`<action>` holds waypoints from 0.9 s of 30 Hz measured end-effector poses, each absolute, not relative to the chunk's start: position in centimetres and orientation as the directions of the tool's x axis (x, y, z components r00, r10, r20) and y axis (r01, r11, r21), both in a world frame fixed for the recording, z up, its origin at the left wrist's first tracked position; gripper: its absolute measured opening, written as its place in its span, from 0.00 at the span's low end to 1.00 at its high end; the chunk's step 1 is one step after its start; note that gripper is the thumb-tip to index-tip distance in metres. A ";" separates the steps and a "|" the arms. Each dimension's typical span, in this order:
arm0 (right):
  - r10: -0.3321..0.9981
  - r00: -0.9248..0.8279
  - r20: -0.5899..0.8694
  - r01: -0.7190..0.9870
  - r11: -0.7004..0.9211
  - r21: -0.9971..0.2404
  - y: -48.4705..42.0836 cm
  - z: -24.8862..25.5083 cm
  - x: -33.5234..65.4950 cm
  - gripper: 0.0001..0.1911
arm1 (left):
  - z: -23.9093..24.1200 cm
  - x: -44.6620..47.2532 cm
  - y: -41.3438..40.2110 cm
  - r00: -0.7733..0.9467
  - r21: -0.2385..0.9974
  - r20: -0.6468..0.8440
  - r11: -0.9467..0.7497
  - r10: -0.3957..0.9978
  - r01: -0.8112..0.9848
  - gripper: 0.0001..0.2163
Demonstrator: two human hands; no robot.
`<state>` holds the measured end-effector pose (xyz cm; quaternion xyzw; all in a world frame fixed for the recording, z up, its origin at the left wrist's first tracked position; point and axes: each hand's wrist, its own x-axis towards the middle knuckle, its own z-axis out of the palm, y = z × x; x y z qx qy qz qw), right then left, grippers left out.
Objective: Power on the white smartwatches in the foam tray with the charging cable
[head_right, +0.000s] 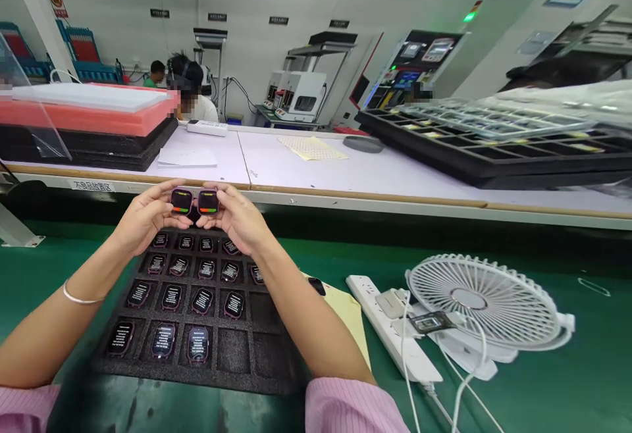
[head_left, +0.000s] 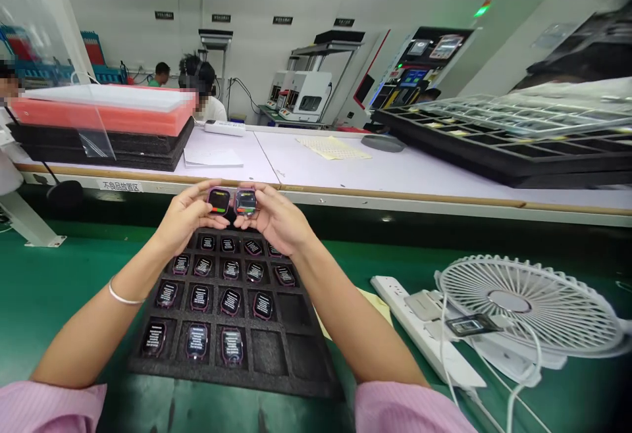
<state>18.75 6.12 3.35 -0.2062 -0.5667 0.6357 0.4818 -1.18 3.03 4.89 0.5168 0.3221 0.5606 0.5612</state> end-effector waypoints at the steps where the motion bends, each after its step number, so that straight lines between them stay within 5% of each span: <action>1: 0.835 -0.448 0.320 -0.381 0.145 -0.913 6.9 4.3 18.5 0.19 | 5.8 -1.3 3.6 0.154 0.934 0.255 -0.201 0.955 -0.295 0.31; 8: 0.722 -0.452 0.524 -0.415 0.350 -0.840 10.1 10.8 17.0 0.15 | 11.1 -1.4 6.0 0.076 0.856 0.489 -0.460 0.869 -0.236 0.34; 15: 0.635 -0.450 0.628 -0.419 0.471 -0.776 10.2 14.9 17.3 0.28 | 14.2 -0.9 6.9 0.038 0.736 0.670 -0.657 0.741 -0.165 0.34; 27: 0.586 -0.441 0.680 -0.333 0.596 -0.730 8.8 16.7 18.2 0.31 | 15.4 0.0 6.6 0.020 0.659 0.749 -0.741 0.663 -0.129 0.31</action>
